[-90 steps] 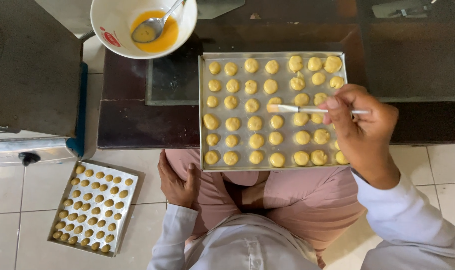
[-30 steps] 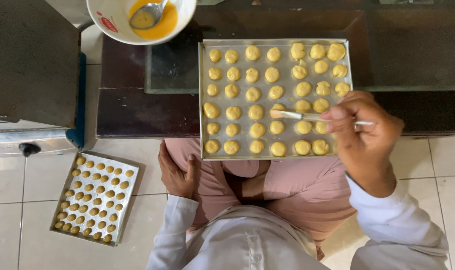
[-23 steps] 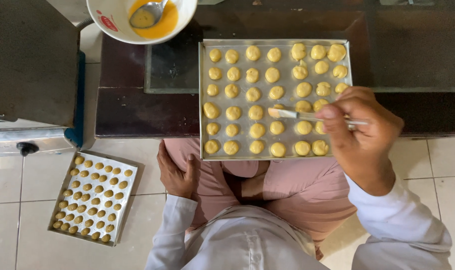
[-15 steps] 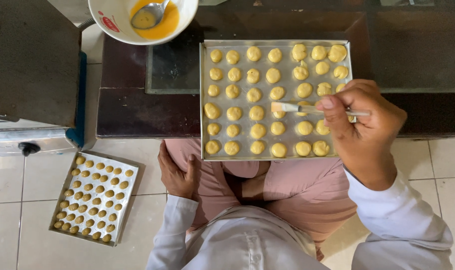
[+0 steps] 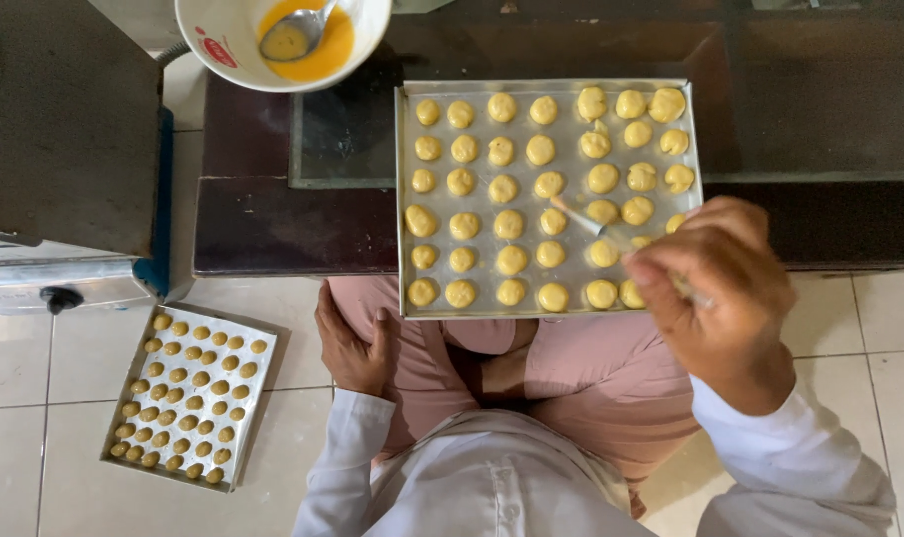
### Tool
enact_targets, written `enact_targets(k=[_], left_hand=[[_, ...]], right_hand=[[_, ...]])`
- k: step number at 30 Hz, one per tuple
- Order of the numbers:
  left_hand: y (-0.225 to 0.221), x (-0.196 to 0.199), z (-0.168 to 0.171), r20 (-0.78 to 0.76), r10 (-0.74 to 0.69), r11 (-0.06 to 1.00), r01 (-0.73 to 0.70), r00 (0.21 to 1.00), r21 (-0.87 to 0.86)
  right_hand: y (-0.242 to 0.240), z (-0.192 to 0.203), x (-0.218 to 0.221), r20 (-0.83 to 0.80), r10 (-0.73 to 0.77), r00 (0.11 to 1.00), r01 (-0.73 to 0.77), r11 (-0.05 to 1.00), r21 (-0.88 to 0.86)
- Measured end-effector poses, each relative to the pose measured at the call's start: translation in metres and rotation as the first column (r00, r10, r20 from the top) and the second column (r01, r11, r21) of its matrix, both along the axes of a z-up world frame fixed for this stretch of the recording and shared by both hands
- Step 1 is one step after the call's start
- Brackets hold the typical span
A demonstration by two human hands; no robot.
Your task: Brushing egg wash onto small dough balls on a baking tray using a pastry brush.
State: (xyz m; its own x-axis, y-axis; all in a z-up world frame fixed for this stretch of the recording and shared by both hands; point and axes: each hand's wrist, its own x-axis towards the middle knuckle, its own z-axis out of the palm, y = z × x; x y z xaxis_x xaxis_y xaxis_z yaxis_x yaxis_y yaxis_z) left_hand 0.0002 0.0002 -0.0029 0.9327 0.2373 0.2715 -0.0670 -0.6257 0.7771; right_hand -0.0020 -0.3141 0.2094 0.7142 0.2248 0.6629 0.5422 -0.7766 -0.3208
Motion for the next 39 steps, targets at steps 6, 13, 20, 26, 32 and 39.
enact_targets(k=[6, 13, 20, 26, 32, 39], left_hand=[[0.000, 0.001, 0.002, 0.017, -0.005, 1.000, 0.005, 1.000, 0.008], [0.000, 0.000, 0.004, 0.027, -0.011, 1.000, 0.012, 1.000, -0.025], [0.000, 0.000, 0.006, 0.007, -0.015, 1.000, 0.015, 1.000, -0.008], [0.000, -0.001, 0.008, 0.021, -0.011, 1.000, 0.011, 1.000, -0.007], [-0.001, -0.001, 0.005, 0.027, 0.000, 1.000, 0.001, 1.000, -0.014], [-0.001, -0.002, 0.007, 0.031, -0.002, 1.000, 0.002, 1.000, -0.014]], right_hand=[[-0.003, 0.002, -0.033, -0.108, -0.010, 0.994, -0.003, 0.993, -0.120], [0.000, -0.004, -0.027, -0.048, 0.040, 0.998, -0.045, 0.992, -0.117], [-0.005, -0.021, -0.031, -0.220, -0.049, 0.974, 0.151, 0.867, 0.475], [-0.023, -0.026, -0.035, -0.292, -0.116, 0.949, 0.261, 0.809, 0.527], [0.000, -0.015, -0.037, -0.104, 0.019, 0.994, -0.009, 0.996, 0.091], [0.000, 0.002, -0.053, -0.072, -0.033, 0.997, 0.024, 0.992, -0.126]])
